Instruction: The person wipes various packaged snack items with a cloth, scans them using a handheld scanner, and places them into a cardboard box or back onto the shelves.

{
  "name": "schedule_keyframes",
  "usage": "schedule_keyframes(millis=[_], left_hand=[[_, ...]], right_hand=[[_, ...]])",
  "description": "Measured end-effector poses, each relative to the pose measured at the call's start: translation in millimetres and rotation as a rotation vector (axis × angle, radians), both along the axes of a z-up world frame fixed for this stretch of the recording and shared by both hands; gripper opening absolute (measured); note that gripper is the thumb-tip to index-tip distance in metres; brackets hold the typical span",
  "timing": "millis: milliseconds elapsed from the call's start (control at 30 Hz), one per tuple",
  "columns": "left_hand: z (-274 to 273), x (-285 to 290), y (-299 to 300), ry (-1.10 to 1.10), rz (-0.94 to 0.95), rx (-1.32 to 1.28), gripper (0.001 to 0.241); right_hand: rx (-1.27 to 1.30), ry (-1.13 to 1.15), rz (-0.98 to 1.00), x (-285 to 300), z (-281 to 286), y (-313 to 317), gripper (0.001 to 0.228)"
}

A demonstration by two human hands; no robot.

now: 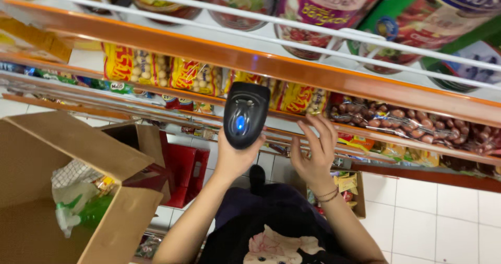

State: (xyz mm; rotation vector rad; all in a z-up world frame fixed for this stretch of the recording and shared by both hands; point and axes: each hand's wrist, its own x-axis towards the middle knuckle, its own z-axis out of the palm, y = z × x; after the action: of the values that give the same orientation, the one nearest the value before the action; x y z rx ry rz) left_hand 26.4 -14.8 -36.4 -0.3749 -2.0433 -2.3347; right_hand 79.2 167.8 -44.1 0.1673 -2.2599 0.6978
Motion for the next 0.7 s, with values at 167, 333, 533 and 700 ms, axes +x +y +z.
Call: schedule_keyframes(millis=[167, 333, 533, 700], left_hand=[[-0.3, 21.4, -42.5, -0.023, 0.137, -0.064, 0.018], [6.2, 45.4, -99.9, -0.027, 0.322, -0.133, 0.021], [16.9, 65.6, -183.2, -0.024, 0.613, -0.195, 0.025], [25.1, 86.8, -270.7, -0.045, 0.833, -0.337, 0.027]], right_hand=[[-0.198, -0.057, 0.224, -5.9, 3.5, -23.2, 0.032], [-0.297, -0.16, 0.451, -28.0, 3.9, -73.8, 0.028], [-0.254, -0.215, 0.707, -52.2, 16.8, -149.9, 0.024], [-0.213, -0.262, 0.928, -77.2, 36.3, -229.8, 0.023]])
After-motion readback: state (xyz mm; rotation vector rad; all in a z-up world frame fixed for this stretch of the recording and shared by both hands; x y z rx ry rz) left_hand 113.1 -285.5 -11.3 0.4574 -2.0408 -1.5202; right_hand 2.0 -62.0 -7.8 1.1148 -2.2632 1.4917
